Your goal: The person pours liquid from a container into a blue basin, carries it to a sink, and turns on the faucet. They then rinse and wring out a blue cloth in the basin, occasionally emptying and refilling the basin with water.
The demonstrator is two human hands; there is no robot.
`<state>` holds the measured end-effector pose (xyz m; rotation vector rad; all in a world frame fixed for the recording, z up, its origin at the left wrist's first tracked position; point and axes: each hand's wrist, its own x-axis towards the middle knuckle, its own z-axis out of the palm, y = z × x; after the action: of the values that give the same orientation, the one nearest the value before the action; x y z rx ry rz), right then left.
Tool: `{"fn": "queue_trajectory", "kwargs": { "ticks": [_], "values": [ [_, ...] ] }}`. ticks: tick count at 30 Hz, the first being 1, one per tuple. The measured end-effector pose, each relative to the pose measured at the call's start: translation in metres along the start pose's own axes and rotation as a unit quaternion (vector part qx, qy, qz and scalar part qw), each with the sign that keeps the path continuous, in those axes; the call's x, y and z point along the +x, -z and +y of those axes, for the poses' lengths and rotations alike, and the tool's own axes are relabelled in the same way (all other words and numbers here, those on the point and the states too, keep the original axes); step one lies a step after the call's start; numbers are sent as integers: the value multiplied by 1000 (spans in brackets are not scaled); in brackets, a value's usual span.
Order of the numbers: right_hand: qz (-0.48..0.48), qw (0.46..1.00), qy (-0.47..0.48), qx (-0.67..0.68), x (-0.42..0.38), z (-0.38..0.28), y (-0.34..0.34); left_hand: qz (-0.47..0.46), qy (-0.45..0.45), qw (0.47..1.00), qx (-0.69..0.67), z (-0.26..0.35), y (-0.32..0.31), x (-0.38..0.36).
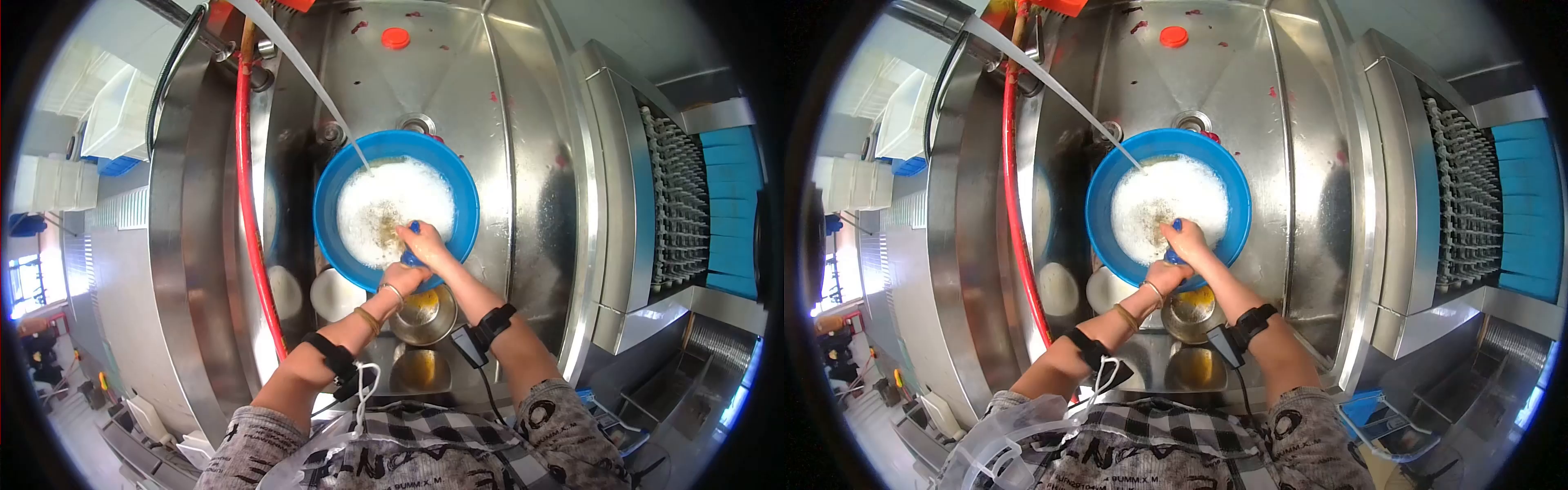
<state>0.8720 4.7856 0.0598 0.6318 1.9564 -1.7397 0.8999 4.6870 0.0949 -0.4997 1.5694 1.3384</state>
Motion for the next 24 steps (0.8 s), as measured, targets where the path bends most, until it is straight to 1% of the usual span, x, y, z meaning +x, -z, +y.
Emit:
{"fn": "queue_trajectory", "kwargs": {
  "ticks": [1, 2, 3, 4, 5, 7, 9, 10, 11, 12, 13, 14, 15, 17, 19, 21, 22, 23, 24],
  "values": [
    [46, 995, -2, -88, 1, 1, -4, 49, -1, 993, 108, 3, 2, -4],
    [30, 992, -17, -121, -3, 4, -3, 97, -2, 972, 216, 4, 5, -7],
    [28, 992, -16, -122, -8, 9, -1, 98, -1, 972, 214, -4, 10, -3],
    [180, 959, 90, -199, -13, 14, 4, 122, -27, 980, 153, -21, 19, 6],
    [327, 886, 194, -267, -17, 20, 12, 144, -53, 984, 92, -37, 29, 15],
    [441, 856, 131, -236, -19, 37, 49, 328, -83, 937, 91, -73, 57, 37],
    [464, 847, -51, -256, 12, 124, 62, 393, -89, 915, -33, -48, 69, 0],
    [463, 847, -49, -256, 0, 114, 61, 430, -104, 894, -76, -50, 75, 4],
    [366, 922, -115, -46, -12, 102, 64, 431, -108, 892, -79, -52, 80, 7],
    [242, 940, -173, 165, -19, 84, 65, 316, -67, 926, -197, -48, 85, 4],
    [240, 942, -169, 164, -18, 75, 66, 190, -24, 932, -308, -47, 89, 1],
    [276, 947, -112, 121, -15, 66, 68, 194, -53, 947, -252, -59, 92, 18],
    [311, 946, -57, 76, -15, 58, 70, 195, -53, 946, -254, -55, 91, 17],
    [343, 926, 66, 141, -8, 17, 79, 141, -24, 963, -230, -35, 86, 15],
    [287, 941, 135, 118, -1, -32, 95, 144, -38, 959, -240, -18, 81, 15],
    [285, 941, 150, 102, -15, -106, 85, 72, -22, 925, -373, 0, 76, 10],
    [297, 943, 138, 65, -33, -136, 80, 38, 13, 907, -420, 0, 69, 17],
    [308, 943, 125, 26, -47, -161, 78, -35, 36, 901, -431, -5, 63, 21],
    [302, 942, 146, 2, -57, -174, 79, -85, 67, 909, -403, -2, 52, 15]
  ]
}}
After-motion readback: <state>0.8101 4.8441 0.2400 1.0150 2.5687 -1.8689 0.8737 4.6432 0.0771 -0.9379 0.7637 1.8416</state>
